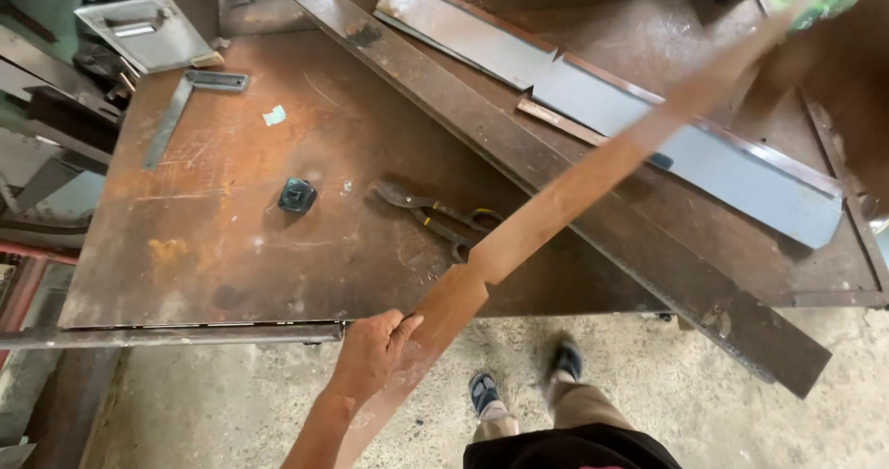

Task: Scraping and cleaning the edges of metal sheets using a hand scraper tool on a workbench.

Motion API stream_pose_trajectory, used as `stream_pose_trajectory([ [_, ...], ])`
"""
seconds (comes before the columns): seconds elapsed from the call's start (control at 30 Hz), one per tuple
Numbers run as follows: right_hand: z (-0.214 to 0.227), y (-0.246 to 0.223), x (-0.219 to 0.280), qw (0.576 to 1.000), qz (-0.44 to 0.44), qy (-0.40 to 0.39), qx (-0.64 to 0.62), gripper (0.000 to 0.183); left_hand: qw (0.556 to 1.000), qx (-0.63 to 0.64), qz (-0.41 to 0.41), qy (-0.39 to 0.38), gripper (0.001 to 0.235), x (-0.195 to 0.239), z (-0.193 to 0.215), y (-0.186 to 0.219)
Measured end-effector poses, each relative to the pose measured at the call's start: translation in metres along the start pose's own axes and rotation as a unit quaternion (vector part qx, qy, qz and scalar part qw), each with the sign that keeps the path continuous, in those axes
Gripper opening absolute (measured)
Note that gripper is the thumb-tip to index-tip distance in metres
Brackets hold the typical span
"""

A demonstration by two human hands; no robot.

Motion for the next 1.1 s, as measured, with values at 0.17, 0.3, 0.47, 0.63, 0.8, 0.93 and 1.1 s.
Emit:
stream_pose_trajectory([
  [0.17,-0.201,0.072,0.041,0.891,0.415,-0.152,-0.101,0.013,0.989,0.102,0.1,-0.044,0.046,-0.004,-0.035,-0.035],
  [0.3,-0.329,0.129,0.095,0.855,0.147,-0.486,-0.107,0.035,0.975,0.165,0.134,0.068,0.055,-0.046,-0.047,-0.06],
  [0.47,-0.36,0.169,0.139,0.74,0.06,-0.619,-0.257,0.1,0.943,0.174,0.233,0.162,0.063,-0.094,-0.073,-0.061],
  [0.63,-0.292,0.208,0.066,0.832,-0.125,-0.373,-0.392,0.024,0.88,0.258,0.357,0.176,0.068,-0.118,-0.127,-0.029],
  [0.8,-0.23,0.265,0.015,0.91,-0.028,-0.336,-0.242,0.028,0.852,0.335,0.38,0.136,0.079,-0.132,-0.224,0.043],
  [0.93,-0.231,0.327,-0.032,0.938,0.024,-0.312,-0.146,0.026,0.8,0.44,0.392,0.11,0.087,-0.145,-0.269,0.098],
  [1.1,-0.246,0.362,-0.08,0.961,0.069,-0.235,-0.126,0.039,0.818,0.373,0.413,0.148,0.085,-0.17,-0.306,0.094],
])
Point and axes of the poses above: each hand's wrist, its own x-axis away from the middle knuckle, its own z-axis out of the back of the hand, y = z × x, the point moved 6 cm from there along -x, towards the middle knuckle, and after that the axes turned 9 degrees about -x, right-handed, at the moved point
